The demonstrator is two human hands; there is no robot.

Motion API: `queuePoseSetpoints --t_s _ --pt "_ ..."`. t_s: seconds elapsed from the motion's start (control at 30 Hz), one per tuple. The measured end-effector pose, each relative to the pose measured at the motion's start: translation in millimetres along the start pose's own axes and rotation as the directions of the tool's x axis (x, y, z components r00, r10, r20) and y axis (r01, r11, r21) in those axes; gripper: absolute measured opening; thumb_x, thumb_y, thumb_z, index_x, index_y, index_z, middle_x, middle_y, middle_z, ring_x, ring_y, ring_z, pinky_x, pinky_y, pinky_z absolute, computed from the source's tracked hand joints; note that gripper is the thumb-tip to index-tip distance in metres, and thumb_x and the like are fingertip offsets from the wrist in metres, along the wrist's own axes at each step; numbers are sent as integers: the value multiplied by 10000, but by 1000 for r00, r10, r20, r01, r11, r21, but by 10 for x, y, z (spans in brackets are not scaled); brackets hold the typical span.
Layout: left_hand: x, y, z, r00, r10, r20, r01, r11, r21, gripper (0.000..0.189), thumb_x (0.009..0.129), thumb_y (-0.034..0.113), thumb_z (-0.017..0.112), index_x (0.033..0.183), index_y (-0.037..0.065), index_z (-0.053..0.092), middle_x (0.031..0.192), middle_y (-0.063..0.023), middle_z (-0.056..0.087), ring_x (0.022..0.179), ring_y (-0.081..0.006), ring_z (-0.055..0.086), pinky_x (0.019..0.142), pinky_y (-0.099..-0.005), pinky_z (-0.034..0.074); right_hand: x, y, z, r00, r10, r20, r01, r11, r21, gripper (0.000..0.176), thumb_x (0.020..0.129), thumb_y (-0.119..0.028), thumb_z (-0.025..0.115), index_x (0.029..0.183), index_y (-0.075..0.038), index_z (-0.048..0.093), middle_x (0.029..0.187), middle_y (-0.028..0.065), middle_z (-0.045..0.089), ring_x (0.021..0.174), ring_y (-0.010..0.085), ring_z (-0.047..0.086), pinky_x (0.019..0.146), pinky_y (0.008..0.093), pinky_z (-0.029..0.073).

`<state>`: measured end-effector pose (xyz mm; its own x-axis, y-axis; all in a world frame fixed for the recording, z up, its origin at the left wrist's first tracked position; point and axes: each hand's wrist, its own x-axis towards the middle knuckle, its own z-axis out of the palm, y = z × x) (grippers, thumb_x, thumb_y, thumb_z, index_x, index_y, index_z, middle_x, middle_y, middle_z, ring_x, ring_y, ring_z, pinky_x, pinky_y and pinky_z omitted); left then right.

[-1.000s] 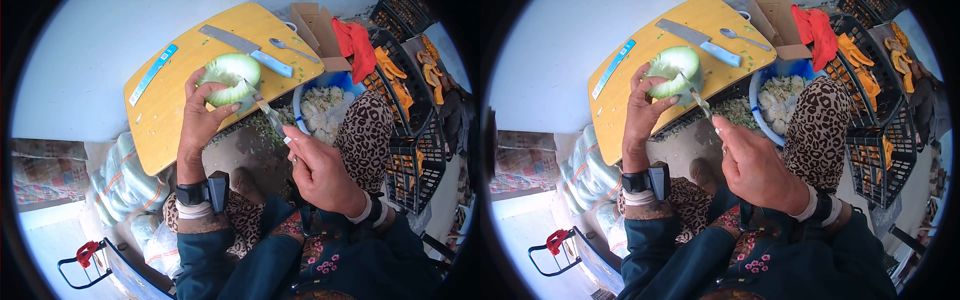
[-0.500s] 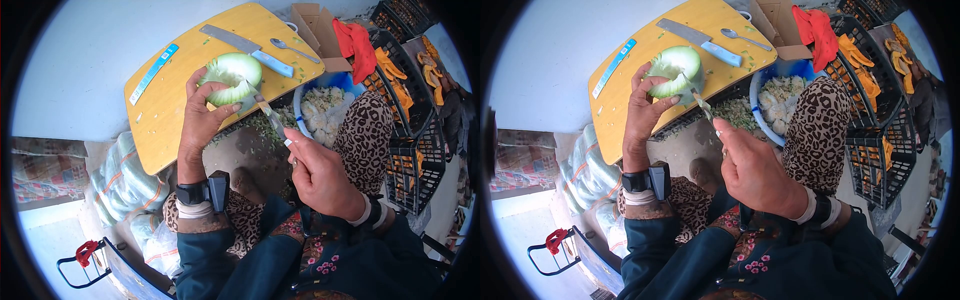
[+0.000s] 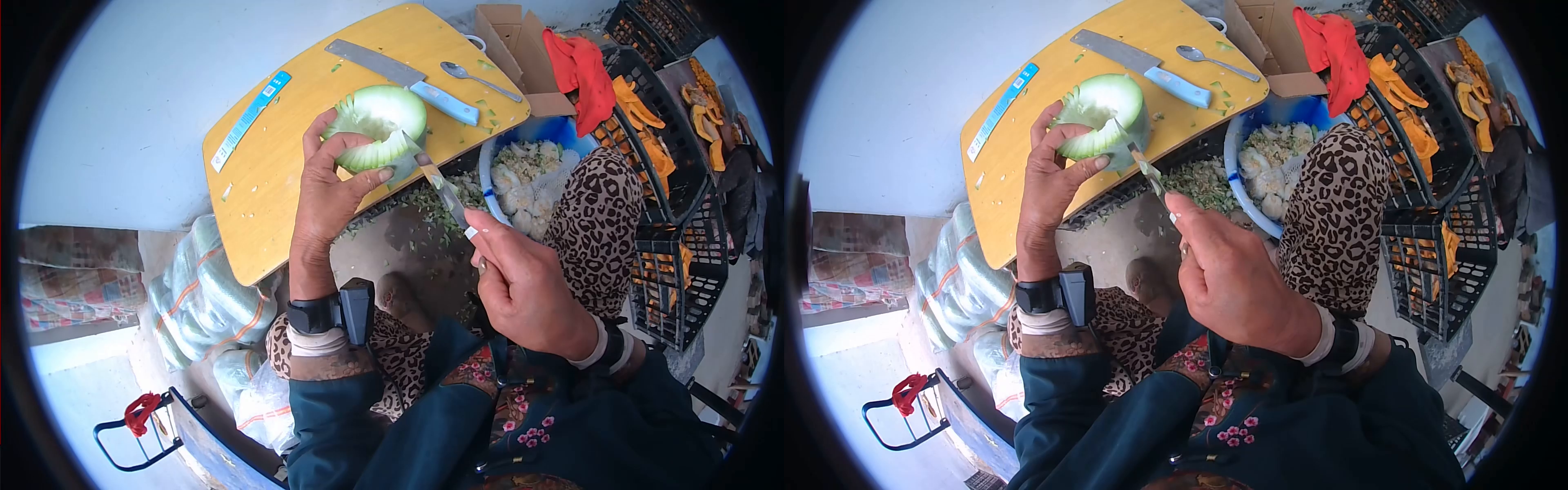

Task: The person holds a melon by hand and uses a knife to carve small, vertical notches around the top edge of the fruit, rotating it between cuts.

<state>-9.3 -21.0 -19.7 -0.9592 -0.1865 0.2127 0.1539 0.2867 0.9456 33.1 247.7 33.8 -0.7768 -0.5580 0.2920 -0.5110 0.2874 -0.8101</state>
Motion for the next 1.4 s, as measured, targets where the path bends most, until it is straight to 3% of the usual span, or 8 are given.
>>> queuePoseSetpoints --t_s 0.17,0.33,0.57,0.67,0.77,1.07,1.13,1.4 --pt "4 9 4 1000 2 3 -2 1000 -14 375 676 19 861 1001 86 688 1468 -104 335 1296 -271 491 1085 -398 432 1 9 -8 1000 2 3 -2 1000 15 537 781 118 541 1314 99 481 1016 276 630 898 425 654 766 447 545" --pt "9 -6 -17 999 23 33 -25 998 61 374 729 -66 810 1055 42 661 1508 -79 281 1278 -223 508 1064 -353 482 5 25 -6 1000 2 4 -2 1000 12 534 782 118 540 1312 93 487 1009 267 632 896 421 654 772 448 542" --pt "1 3 2 1000 -16 -2 16 1000 -25 370 676 12 860 998 85 691 1468 -100 337 1303 -270 481 1091 -392 423 47 50 -79 999 -5 45 3 999 44 513 800 103 550 1309 88 498 1011 261 635 878 418 649 752 443 539" --pt "-4 6 0 1000 -16 2 16 999 -37 369 679 9 859 998 87 692 1465 -96 335 1305 -270 477 1094 -388 420 74 47 -105 999 11 30 -12 1000 22 478 835 133 536 1309 70 533 941 195 652 796 267 670 723 340 535" --pt "-7 -3 -4 1000 -10 2 10 1000 -15 372 678 8 861 1000 91 693 1465 -94 334 1314 -270 465 1100 -386 413 84 39 -34 1000 15 -1 -15 999 -30 476 836 126 537 1308 64 535 939 185 650 802 267 664 724 344 533" --pt "-30 -3 3 999 37 8 -38 997 68 388 668 32 877 1005 92 694 1459 -92 344 1313 -271 460 1092 -390 421 351 211 282 997 -47 -66 39 992 -117 551 801 129 548 1343 52 492 1031 248 620 878 438 623 743 456 523" --pt "-17 -2 9 999 -31 -12 31 998 -53 389 666 36 878 1005 91 695 1458 -93 349 1308 -270 466 1082 -390 432 377 223 336 998 -37 -52 29 989 -142 564 801 126 546 1355 57 472 1039 253 610 892 441 617 750 465 519" --pt "7 -41 3 999 41 4 -41 998 56 408 668 33 877 1027 87 691 1455 -91 347 1298 -275 484 1070 -389 445 249 280 333 999 -32 -11 30 989 -145 594 804 122 534 1386 75 427 1069 257 589 922 436 606 776 460 519"
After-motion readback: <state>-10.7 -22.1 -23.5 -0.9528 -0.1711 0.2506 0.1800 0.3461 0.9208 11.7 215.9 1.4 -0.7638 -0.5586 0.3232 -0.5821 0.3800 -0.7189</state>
